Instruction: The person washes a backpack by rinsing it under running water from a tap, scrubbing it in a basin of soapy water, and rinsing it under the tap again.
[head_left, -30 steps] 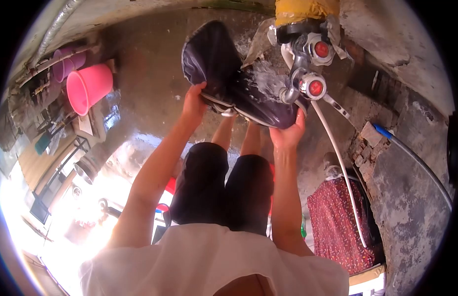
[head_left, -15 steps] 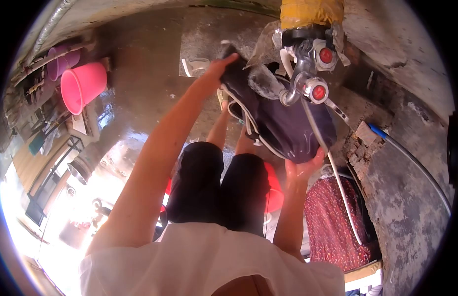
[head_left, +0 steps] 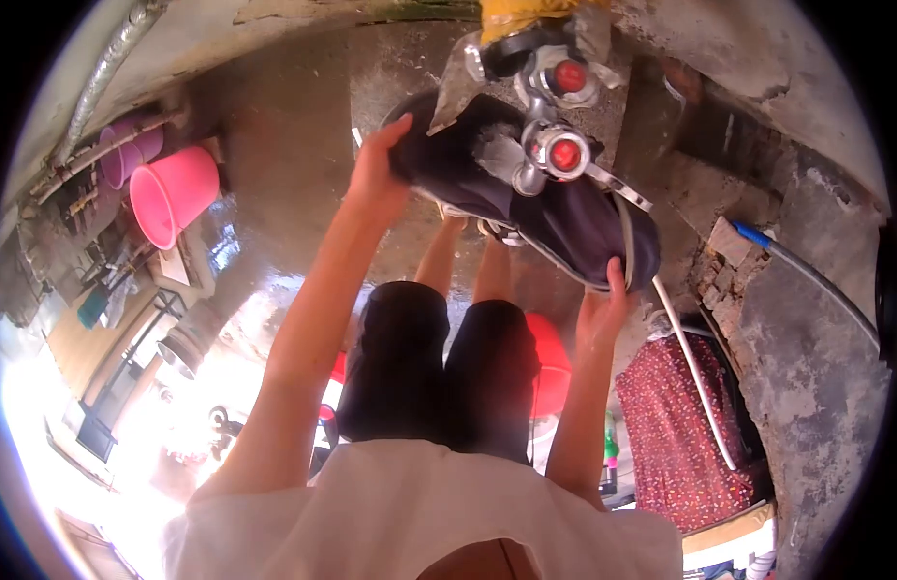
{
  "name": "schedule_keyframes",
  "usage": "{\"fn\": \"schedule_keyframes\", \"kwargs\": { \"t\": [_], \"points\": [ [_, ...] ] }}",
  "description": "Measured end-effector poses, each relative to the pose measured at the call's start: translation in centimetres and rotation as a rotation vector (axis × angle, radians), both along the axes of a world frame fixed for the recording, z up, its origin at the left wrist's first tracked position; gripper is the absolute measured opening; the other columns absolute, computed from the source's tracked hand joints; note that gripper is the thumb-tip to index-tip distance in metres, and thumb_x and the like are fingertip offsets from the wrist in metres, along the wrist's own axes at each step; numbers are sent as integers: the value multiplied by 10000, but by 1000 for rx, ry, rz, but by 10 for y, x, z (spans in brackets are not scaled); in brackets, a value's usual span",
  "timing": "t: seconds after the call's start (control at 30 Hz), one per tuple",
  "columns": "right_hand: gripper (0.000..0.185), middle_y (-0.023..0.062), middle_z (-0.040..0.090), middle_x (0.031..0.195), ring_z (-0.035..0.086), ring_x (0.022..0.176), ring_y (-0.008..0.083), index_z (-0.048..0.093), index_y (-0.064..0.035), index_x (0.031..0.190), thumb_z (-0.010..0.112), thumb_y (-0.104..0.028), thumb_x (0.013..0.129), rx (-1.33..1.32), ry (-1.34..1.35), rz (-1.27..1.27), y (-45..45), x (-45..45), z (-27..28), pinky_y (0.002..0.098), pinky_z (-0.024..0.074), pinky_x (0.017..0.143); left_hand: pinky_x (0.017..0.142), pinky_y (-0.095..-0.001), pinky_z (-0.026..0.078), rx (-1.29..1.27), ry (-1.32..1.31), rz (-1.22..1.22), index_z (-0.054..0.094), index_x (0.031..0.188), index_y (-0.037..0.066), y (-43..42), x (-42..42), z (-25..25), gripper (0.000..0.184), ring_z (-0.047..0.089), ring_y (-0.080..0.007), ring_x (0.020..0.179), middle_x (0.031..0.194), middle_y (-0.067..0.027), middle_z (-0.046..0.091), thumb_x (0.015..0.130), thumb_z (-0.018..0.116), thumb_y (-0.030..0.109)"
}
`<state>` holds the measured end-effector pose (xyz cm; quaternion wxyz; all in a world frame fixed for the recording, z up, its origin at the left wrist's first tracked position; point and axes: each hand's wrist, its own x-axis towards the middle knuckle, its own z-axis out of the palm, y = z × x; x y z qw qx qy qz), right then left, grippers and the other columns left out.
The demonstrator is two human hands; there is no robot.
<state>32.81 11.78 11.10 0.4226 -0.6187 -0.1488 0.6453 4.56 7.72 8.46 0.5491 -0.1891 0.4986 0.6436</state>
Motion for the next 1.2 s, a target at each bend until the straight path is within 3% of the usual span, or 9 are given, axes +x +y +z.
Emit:
{"fn": "schedule_keyframes", "kwargs": {
  "t": [0.2,0.4,0.6,0.73,0.77,0.87,0.97,1.03,1.2],
  "points": [
    [470,81,481,1160,479,1041,195,408,-14,1180,584,-244,810,66,96,-63,9,-11,-15,343,369,905,734,-267,446,-126,326,-117,529,991,-54,-11,-21,46,309,576,-172,808,927,-119,592,822,539,203],
    [439,74,472,1181,472,1058,185,405,-30,1194,563,-197,820,54,114,70,-6,-22,-13,343,368,904,781,-266,438,-159,549,-106,554,996,-23,-6,-39,70,298,572,-142,872,967,-80,598,855,496,234],
    [473,58,436,1223,410,1133,194,352,-46,1229,487,-304,856,-202,606,253,-5,-28,3,356,320,933,743,-283,454,-90,301,101,563,877,36,4,43,88,149,563,-151,761,841,-56,584,783,541,149],
    [492,56,480,1130,459,1017,185,393,-47,1190,502,-370,835,-384,1105,415,2,-31,-40,348,355,875,619,-281,447,-60,807,-779,493,1054,-36,-12,110,86,334,562,-177,668,823,-110,570,760,555,108],
    [444,51,520,1054,504,929,175,435,-46,1143,541,-328,817,-399,982,481,8,-44,-37,331,392,821,616,-281,443,6,1137,-1058,498,1042,-41,-13,122,87,332,561,-191,653,812,-127,563,750,556,106],
    [313,47,580,930,563,806,152,514,-35,1040,610,-182,781,-287,328,547,21,-87,-8,299,454,728,659,-267,425,15,882,-1316,468,1137,-4,-22,116,88,432,557,-181,752,850,-99,579,728,562,97],
    [307,69,576,965,564,862,168,509,-19,1049,604,-120,776,-310,299,348,7,-78,-21,306,461,757,709,-296,423,183,430,-988,474,1125,6,-50,81,57,370,546,-186,837,929,-113,581,770,517,104],
    [361,96,563,1030,558,927,202,480,-6,1106,586,-140,787,-360,394,298,-5,-69,-22,317,455,810,785,-310,413,-183,704,-699,426,1188,18,-75,65,7,412,527,-201,931,996,-123,562,812,499,168],
    [396,87,527,1116,519,1012,194,459,-10,1140,542,-246,832,-471,675,177,-22,-72,5,345,424,865,852,-315,395,-536,958,-755,382,1222,23,-67,57,-90,524,493,-237,1014,1128,-138,498,788,584,238]
  ]
}}
